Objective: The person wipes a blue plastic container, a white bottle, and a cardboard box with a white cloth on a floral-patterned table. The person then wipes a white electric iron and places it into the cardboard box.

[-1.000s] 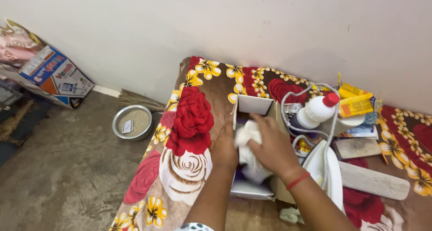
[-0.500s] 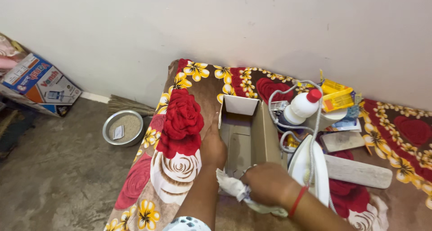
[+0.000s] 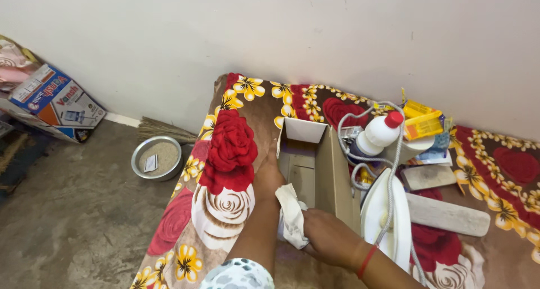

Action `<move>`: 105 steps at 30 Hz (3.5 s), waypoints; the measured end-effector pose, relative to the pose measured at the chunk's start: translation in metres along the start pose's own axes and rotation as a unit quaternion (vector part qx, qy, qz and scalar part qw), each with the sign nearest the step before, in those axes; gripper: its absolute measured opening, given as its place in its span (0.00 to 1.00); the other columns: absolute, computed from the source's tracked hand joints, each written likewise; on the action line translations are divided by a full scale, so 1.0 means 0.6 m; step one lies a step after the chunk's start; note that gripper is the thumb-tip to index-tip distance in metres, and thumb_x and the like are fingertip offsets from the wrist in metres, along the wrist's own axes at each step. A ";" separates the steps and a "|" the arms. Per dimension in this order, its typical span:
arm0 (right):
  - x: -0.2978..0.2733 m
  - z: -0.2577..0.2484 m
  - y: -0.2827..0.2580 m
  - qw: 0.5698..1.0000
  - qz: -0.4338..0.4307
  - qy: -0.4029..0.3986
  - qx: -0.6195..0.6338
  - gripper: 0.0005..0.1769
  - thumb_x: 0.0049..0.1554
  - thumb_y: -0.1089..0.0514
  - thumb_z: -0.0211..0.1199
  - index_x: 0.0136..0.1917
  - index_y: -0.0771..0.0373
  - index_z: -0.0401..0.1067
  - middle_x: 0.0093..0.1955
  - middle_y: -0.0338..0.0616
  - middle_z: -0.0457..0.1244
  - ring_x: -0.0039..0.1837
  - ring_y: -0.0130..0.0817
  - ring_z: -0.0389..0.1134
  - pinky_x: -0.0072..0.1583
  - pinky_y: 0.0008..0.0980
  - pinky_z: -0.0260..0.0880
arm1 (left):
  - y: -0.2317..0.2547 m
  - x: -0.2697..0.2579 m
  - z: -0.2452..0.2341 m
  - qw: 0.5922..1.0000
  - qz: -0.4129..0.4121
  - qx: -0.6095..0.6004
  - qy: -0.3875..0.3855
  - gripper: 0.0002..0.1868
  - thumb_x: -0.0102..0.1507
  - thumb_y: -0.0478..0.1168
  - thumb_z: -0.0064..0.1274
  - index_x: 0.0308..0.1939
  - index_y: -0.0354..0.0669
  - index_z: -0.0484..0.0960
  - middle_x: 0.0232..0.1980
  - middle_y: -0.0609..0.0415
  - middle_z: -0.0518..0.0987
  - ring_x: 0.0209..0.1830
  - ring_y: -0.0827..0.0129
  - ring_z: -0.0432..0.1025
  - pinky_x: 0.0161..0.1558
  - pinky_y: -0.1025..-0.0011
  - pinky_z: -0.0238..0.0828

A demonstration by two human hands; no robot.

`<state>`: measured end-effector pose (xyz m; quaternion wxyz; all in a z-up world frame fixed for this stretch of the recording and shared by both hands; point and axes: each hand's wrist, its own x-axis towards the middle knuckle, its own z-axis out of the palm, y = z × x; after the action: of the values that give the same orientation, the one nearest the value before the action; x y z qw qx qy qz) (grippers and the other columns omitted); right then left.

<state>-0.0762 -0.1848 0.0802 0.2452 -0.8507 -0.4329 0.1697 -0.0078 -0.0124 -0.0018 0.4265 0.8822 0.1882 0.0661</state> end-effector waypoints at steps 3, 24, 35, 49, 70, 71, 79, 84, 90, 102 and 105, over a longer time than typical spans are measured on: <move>0.013 -0.011 0.015 0.998 -0.031 0.024 -0.041 0.11 0.48 0.57 0.66 0.44 0.62 0.75 0.45 0.52 0.69 0.50 0.56 0.68 0.53 0.50 0.68 | 0.002 0.017 -0.009 0.997 -0.036 -0.041 -0.047 0.40 0.64 0.31 0.40 0.80 0.65 0.55 0.64 0.38 0.76 0.61 0.45 0.73 0.59 0.54 0.69; -0.036 -0.123 0.119 0.697 0.091 0.606 0.373 0.22 0.63 0.58 0.63 0.67 0.68 0.69 0.65 0.40 0.66 0.64 0.28 0.67 0.64 0.30 0.68 | 0.166 -0.129 -0.017 0.985 0.139 0.098 -0.027 0.54 0.54 0.51 0.65 0.74 0.31 0.51 0.75 0.35 0.55 0.74 0.40 0.54 0.65 0.51 0.59; -0.067 -0.140 0.160 0.618 0.052 0.703 0.348 0.22 0.61 0.69 0.59 0.68 0.67 0.66 0.67 0.43 0.65 0.68 0.33 0.67 0.70 0.33 0.66 | 0.072 -0.054 0.074 0.949 0.000 -0.242 -0.203 0.35 0.60 0.37 0.48 0.74 0.43 0.67 0.63 0.40 0.80 0.62 0.54 0.75 0.62 0.62 0.70; 0.047 0.133 0.099 0.922 0.077 0.301 0.232 0.26 0.60 0.59 0.58 0.69 0.71 0.66 0.67 0.53 0.63 0.69 0.46 0.62 0.69 0.41 0.61 | -0.041 0.046 0.051 0.625 -0.138 -0.723 -0.262 0.34 0.67 0.64 0.44 0.56 0.37 0.80 0.45 0.45 0.84 0.40 0.59 0.80 0.45 0.61 0.79; 0.152 0.063 0.194 0.933 0.072 0.353 0.002 0.33 0.51 0.63 0.60 0.71 0.69 0.63 0.73 0.63 0.58 0.76 0.59 0.55 0.77 0.46 0.51 | -0.030 0.045 -0.003 0.770 -0.188 -0.576 -0.201 0.24 0.70 0.53 0.35 0.63 0.46 0.76 0.56 0.53 0.82 0.52 0.66 0.77 0.55 0.63 0.73; 0.156 0.055 0.197 0.934 0.078 0.348 -0.004 0.32 0.51 0.64 0.59 0.70 0.67 0.65 0.73 0.62 0.59 0.77 0.59 0.55 0.78 0.46 0.51 | -0.023 0.046 -0.006 0.786 -0.173 -0.559 -0.199 0.24 0.71 0.52 0.35 0.64 0.47 0.75 0.57 0.54 0.81 0.54 0.67 0.76 0.57 0.64 0.73; 0.158 -0.021 0.097 0.922 -0.037 0.385 -0.015 0.37 0.45 0.67 0.58 0.69 0.76 0.63 0.71 0.67 0.58 0.75 0.66 0.55 0.75 0.50 0.49 | 0.010 0.111 -0.020 0.800 -0.119 -0.558 -0.185 0.19 0.70 0.44 0.39 0.61 0.42 0.76 0.54 0.51 0.83 0.51 0.66 0.77 0.56 0.65 0.73; 0.097 0.000 0.063 0.947 -0.040 0.315 0.044 0.29 0.42 0.68 0.60 0.60 0.65 0.74 0.64 0.55 0.67 0.70 0.54 0.64 0.72 0.45 0.58 | -0.026 0.129 -0.002 0.807 -0.108 -0.577 -0.071 0.19 0.74 0.44 0.43 0.61 0.31 0.74 0.51 0.40 0.80 0.47 0.56 0.75 0.49 0.59 0.72; 0.117 -0.107 0.148 0.880 0.022 0.440 0.179 0.26 0.49 0.71 0.54 0.59 0.63 0.77 0.59 0.46 0.70 0.62 0.37 0.71 0.66 0.33 0.68 | -0.026 0.127 -0.017 0.909 0.011 -0.414 -0.036 0.27 0.71 0.39 0.40 0.75 0.43 0.60 0.68 0.50 0.75 0.65 0.67 0.70 0.63 0.70 0.66; 0.229 0.005 0.158 0.916 0.146 0.373 -0.035 0.44 0.50 0.59 0.61 0.76 0.75 0.51 0.81 0.65 0.44 0.81 0.68 0.36 0.76 0.54 0.40 | -0.051 0.102 0.062 0.856 0.016 -0.505 -0.109 0.30 0.71 0.52 0.40 0.73 0.40 0.66 0.68 0.49 0.74 0.67 0.64 0.68 0.64 0.64 0.64; 0.252 -0.044 0.201 0.928 0.161 0.323 -0.096 0.36 0.52 0.58 0.62 0.71 0.72 0.58 0.83 0.62 0.43 0.81 0.70 0.36 0.77 0.52 0.42 | -0.060 0.101 0.065 0.924 0.098 -0.367 -0.043 0.34 0.73 0.59 0.36 0.73 0.38 0.66 0.70 0.49 0.73 0.71 0.64 0.65 0.67 0.65 0.61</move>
<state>0.1014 -0.1289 0.0226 0.2587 -0.9371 -0.2016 -0.1198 0.0488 0.0033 -0.0567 0.7199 0.6796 0.0451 0.1337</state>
